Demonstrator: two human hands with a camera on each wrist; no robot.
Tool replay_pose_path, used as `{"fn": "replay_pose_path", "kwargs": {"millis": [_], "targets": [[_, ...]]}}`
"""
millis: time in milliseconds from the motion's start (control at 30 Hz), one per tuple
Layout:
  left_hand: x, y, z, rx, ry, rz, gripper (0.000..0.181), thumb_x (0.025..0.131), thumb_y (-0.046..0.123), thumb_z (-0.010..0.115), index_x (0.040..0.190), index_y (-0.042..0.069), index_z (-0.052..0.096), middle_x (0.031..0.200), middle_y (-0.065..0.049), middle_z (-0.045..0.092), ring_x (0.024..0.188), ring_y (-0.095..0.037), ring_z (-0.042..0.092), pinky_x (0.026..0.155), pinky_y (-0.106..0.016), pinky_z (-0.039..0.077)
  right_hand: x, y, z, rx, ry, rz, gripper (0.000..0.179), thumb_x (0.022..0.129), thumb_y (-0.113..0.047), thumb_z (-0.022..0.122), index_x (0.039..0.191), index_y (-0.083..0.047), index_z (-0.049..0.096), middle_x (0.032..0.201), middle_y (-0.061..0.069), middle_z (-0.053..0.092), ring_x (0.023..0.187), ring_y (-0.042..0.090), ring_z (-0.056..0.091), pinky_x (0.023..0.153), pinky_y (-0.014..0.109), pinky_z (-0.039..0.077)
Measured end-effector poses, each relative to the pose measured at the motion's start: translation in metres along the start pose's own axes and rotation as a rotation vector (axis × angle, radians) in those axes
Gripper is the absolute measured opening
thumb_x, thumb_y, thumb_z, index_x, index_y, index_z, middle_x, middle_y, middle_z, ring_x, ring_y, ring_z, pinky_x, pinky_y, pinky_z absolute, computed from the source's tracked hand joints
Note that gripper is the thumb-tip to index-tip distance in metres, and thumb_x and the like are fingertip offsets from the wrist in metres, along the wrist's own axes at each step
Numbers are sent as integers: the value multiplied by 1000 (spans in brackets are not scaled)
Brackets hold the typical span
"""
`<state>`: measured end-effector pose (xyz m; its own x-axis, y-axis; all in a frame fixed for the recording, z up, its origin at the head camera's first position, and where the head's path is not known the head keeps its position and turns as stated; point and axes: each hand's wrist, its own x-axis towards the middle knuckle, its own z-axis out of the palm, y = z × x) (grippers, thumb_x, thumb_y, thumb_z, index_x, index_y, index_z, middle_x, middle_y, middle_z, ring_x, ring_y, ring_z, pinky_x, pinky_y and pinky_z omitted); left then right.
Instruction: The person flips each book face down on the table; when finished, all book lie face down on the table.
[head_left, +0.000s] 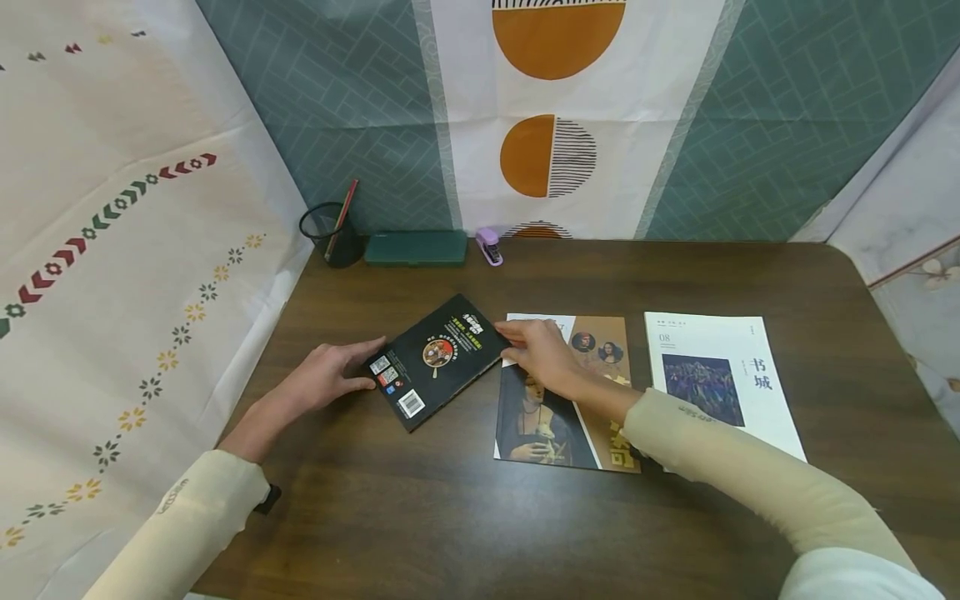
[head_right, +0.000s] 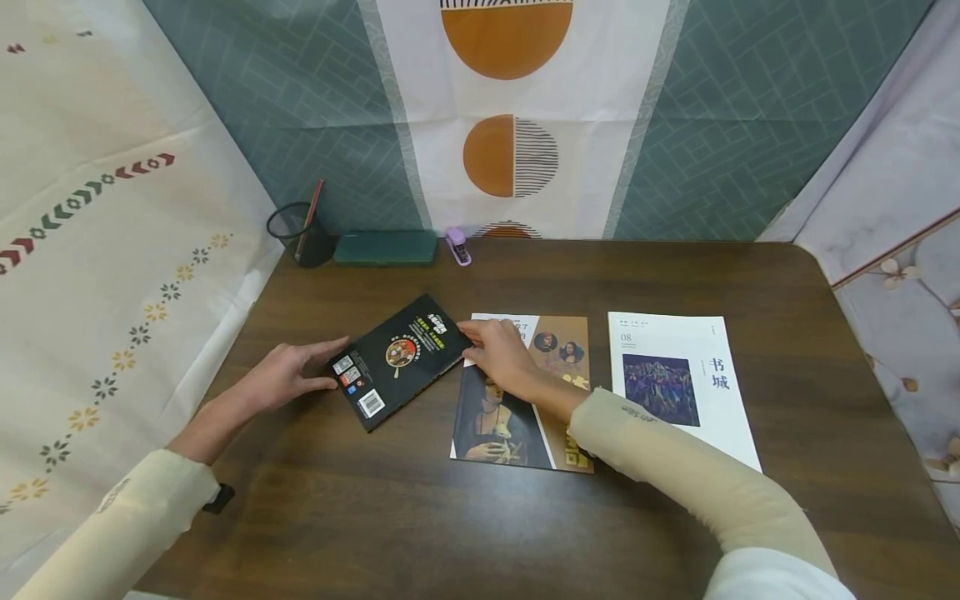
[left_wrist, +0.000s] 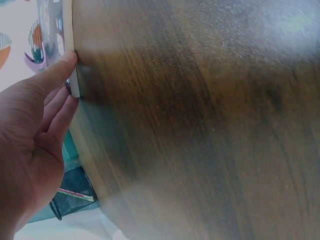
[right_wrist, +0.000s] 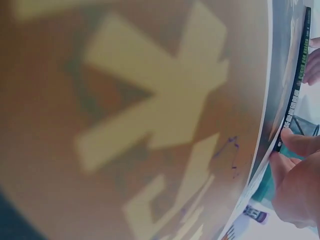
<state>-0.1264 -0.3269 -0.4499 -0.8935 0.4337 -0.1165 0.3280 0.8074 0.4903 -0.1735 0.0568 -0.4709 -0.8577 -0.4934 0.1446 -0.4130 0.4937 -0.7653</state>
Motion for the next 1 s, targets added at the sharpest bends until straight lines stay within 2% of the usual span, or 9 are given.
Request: {"fn": "replay_pose_path", "kwargs": {"millis": [267, 567, 633, 700, 767, 833, 900, 1000], "targets": [[-5, 5, -2, 64, 21, 13, 72, 85, 15, 91, 148, -1, 60, 136, -18, 69, 121, -31, 70, 98, -53, 56, 12, -3, 1, -83, 14, -30, 41, 95, 2, 77, 135, 4, 70, 133, 18, 71, 113, 31, 74, 93, 43, 61], [-16, 16, 2, 110, 52, 23, 62, 82, 19, 94, 136, -2, 70, 118, -20, 77, 94, -22, 79, 78, -43, 63, 36, 3, -2, -68, -63, -106, 42, 93, 7, 77, 134, 5, 70, 131, 19, 71, 118, 32, 72, 97, 42, 59], [-18, 20, 4, 155, 65, 21, 61, 81, 21, 95, 134, -1, 72, 113, -19, 78, 84, -16, 77, 73, -39, 63, 40, 4, -3, -73, -91, -116, 42, 94, 7, 76, 135, 5, 69, 132, 19, 71, 119, 32, 71, 98, 42, 58], [-21, 23, 7, 211, 78, 23, 61, 79, 25, 96, 131, 1, 74, 105, -15, 80, 73, -9, 68, 67, -36, 59, 45, 5, -4, -89, -122, -128, 42, 94, 7, 76, 136, 4, 69, 133, 18, 70, 120, 31, 71, 98, 41, 58], [-23, 26, 9, 254, 87, 26, 60, 78, 27, 96, 129, 2, 76, 96, -10, 80, 66, -7, 55, 61, -33, 52, 50, 6, -5, -106, -157, -134, 43, 95, 7, 75, 137, 3, 69, 134, 18, 70, 121, 29, 70, 99, 41, 58], [-25, 30, 12, 289, 95, 31, 60, 77, 29, 97, 128, 3, 77, 88, -6, 78, 63, -8, 49, 59, -32, 49, 55, 8, -6, -109, -189, -135, 44, 95, 7, 75, 138, 3, 68, 134, 18, 70, 122, 29, 70, 99, 40, 58], [-27, 33, 15, 308, 105, 42, 59, 77, 31, 97, 126, 3, 78, 87, -7, 78, 61, -8, 48, 58, -33, 50, 59, 9, -8, -107, -220, -133, 44, 95, 6, 75, 138, 4, 68, 134, 17, 70, 123, 28, 69, 99, 40, 58], [-31, 37, 19, 338, 123, 58, 58, 76, 32, 97, 123, 4, 79, 97, -12, 80, 65, -10, 58, 63, -40, 57, 64, 9, -11, -86, -267, -128, 45, 95, 6, 76, 139, 5, 67, 135, 18, 70, 124, 29, 69, 100, 39, 57]]}}
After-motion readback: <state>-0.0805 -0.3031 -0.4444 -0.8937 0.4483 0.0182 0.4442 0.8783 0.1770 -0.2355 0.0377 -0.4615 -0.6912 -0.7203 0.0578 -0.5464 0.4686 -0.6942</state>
